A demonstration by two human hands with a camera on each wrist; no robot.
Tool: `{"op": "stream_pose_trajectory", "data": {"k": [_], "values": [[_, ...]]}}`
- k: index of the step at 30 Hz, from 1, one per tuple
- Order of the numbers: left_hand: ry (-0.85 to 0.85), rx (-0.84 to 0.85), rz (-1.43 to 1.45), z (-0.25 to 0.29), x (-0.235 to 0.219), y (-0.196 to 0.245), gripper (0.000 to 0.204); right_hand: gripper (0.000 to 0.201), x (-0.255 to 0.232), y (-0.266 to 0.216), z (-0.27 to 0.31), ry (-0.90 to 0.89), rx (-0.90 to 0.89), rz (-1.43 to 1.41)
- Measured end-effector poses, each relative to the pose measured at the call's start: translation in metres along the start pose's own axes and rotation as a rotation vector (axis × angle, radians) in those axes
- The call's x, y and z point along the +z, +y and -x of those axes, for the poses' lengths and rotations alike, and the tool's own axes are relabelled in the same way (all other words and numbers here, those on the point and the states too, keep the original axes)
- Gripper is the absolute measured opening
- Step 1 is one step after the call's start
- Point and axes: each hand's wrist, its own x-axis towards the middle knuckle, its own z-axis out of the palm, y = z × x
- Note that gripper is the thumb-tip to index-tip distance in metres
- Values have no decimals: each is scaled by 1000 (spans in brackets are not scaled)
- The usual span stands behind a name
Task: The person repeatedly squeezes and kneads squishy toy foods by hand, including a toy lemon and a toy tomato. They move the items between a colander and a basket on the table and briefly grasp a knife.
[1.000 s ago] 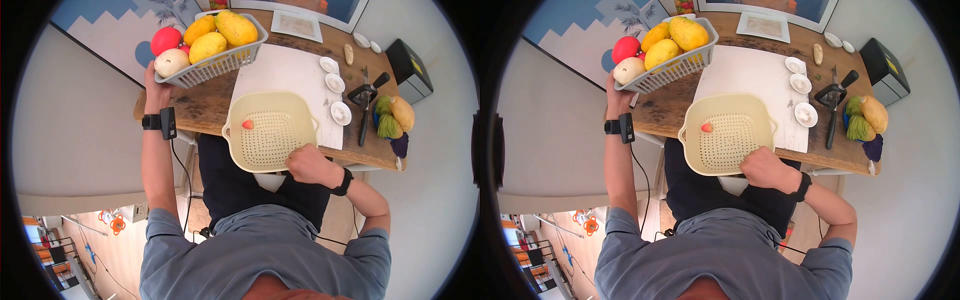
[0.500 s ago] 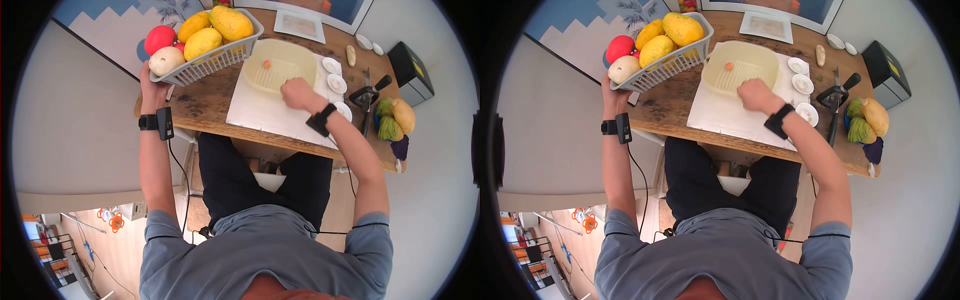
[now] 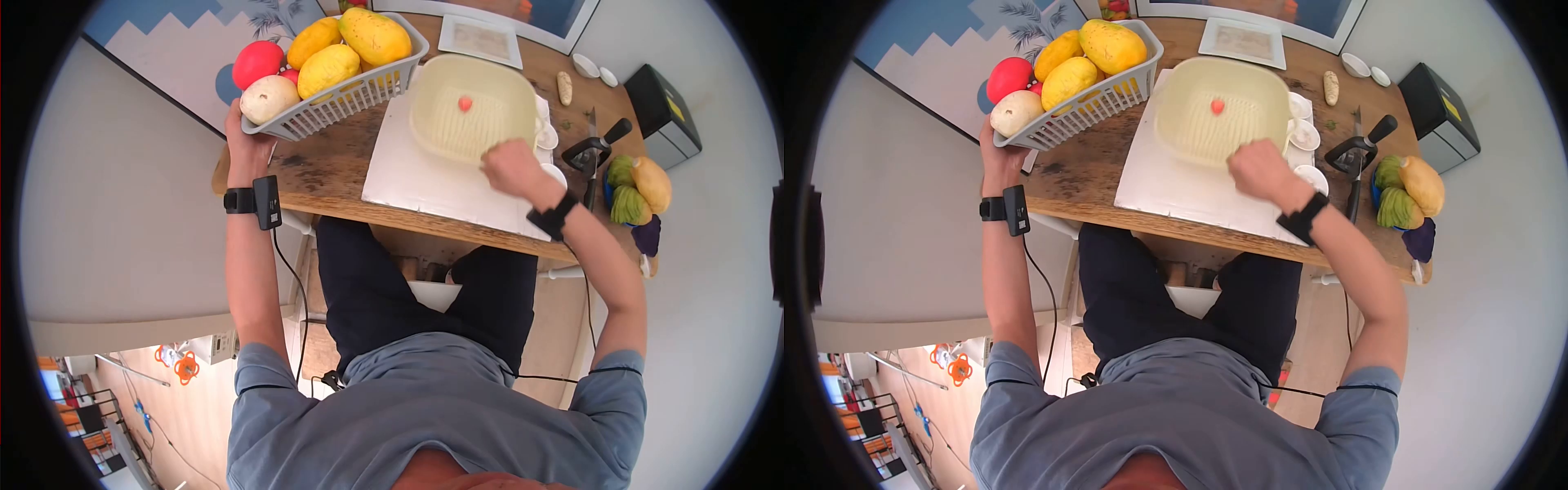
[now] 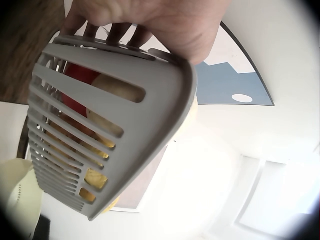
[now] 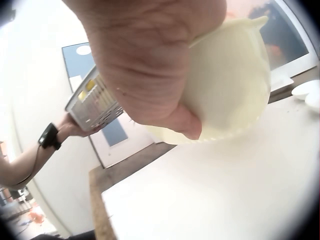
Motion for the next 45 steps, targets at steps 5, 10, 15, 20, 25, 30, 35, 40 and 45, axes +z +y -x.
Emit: {"op": "stream_pose_trajectory", "data": {"k": [5, 10, 15, 20, 25, 30, 35, 40, 45], "values": [[-6, 13, -55, -8, -9, -4, 48, 8, -8, -56, 44, -18, -151, -132], [-28, 24, -36, -17, -22, -7, 47, 8, 9, -54, 55, -127, -172, -88], [-1, 12, -34, 2, -6, -3, 36, 6, 30, -16, 36, -130, -157, -27], [19, -8, -48, 0, -14, -3, 37, 6, 60, 62, -21, -85, 50, 184], [39, 21, -49, -8, -25, -6, 32, 7, 46, 101, -53, -32, 214, 215], [25, -7, -62, -6, -25, -7, 29, 9, 20, 78, -49, -8, 215, 144], [19, 4, -58, -11, -33, -10, 31, 11, 15, 31, -5, -2, 100, 27], [33, -4, -43, -3, -23, -8, 34, 9, 17, -23, 42, -23, -49, -103], [16, -11, 1, -5, -23, -8, 35, 7, 27, -42, 50, -60, -143, -103]]}}
